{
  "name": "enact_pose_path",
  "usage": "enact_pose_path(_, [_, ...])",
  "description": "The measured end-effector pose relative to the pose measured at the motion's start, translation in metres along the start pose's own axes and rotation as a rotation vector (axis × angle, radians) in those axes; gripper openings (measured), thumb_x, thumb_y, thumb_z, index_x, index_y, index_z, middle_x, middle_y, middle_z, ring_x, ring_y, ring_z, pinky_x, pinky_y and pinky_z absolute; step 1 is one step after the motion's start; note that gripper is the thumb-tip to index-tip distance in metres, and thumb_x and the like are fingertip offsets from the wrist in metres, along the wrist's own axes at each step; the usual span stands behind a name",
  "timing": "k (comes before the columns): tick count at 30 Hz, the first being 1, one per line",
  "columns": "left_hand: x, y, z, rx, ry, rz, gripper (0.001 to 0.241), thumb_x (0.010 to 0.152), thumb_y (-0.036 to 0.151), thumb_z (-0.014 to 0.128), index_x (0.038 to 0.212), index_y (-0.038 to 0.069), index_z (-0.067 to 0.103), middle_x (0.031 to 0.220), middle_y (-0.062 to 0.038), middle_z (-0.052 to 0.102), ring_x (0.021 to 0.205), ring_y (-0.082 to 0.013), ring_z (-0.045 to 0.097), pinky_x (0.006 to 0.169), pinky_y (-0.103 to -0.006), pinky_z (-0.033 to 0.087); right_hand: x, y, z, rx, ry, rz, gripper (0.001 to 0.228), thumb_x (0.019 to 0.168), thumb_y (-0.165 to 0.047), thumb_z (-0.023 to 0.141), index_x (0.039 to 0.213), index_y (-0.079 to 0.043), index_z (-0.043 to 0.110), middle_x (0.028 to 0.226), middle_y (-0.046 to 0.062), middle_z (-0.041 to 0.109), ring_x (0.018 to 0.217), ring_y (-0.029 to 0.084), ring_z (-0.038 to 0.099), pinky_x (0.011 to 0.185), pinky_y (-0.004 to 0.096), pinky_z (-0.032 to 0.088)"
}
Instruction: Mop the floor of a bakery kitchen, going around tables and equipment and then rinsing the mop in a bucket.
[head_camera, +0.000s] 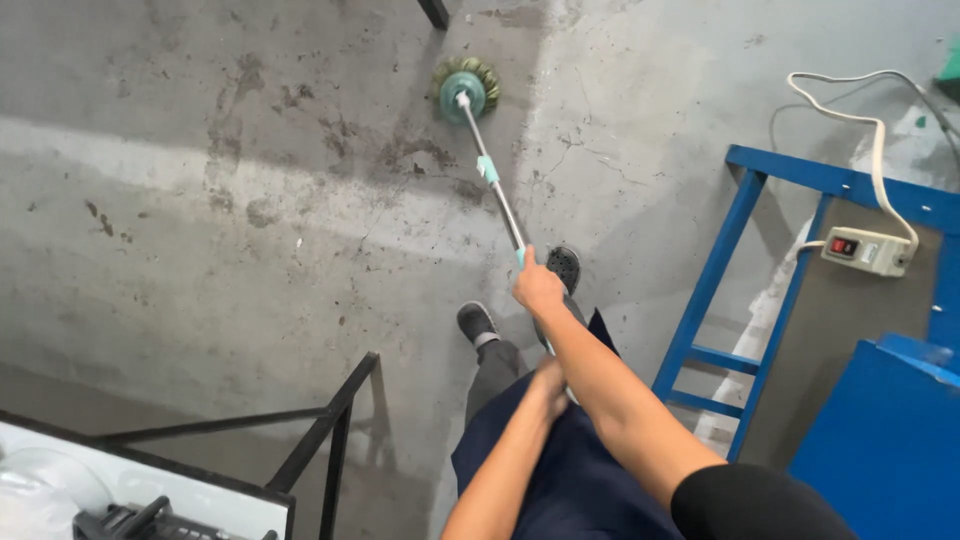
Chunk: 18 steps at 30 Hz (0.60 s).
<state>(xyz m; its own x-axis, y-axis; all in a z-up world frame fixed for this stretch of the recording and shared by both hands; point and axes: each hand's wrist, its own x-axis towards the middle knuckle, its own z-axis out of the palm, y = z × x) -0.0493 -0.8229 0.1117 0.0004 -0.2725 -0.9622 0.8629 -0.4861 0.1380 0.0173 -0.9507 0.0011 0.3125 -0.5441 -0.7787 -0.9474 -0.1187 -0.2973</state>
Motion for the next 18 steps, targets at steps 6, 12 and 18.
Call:
enact_pose_path(6, [0.003,-0.07,0.008,-0.144,-0.536,-0.072,0.02,0.107,0.017,0.061,0.113,-0.002,0.065,0.105,-0.015,0.072,0.088,-0.0237,0.072,0.078,-0.0391,0.06,-0.043,0.077,-0.008,-0.112,0.057,0.136,0.087,0.085,-0.025,0.06,0.162,-0.019,0.021,0.112,0.025,0.071,0.105,0.044,0.07,0.091,0.053,0.055])
enact_pose_path(12, [-0.012,-0.099,-0.031,0.373,-0.287,-0.204,0.017,0.093,0.009,0.071,0.104,-0.002,0.066,0.096,-0.012,0.074,0.078,-0.0217,0.073,0.065,-0.0403,0.059,-0.1,0.135,0.013,0.224,0.155,0.44,0.076,0.084,-0.016,0.057,0.155,-0.018,0.03,0.11,0.027,0.072,0.093,0.044,0.073,0.083,0.053,0.056])
enact_pose_path(18, [0.0,-0.072,-0.105,0.715,-0.325,-0.183,0.021,0.085,0.008,0.077,0.092,-0.008,0.065,0.075,-0.012,0.066,0.056,-0.0195,0.064,0.049,-0.0365,0.055,-0.095,0.177,0.104,0.548,0.166,0.659,0.081,0.08,-0.008,0.056,0.151,0.012,0.021,0.097,0.031,0.079,0.075,0.034,0.076,0.072,0.042,0.059])
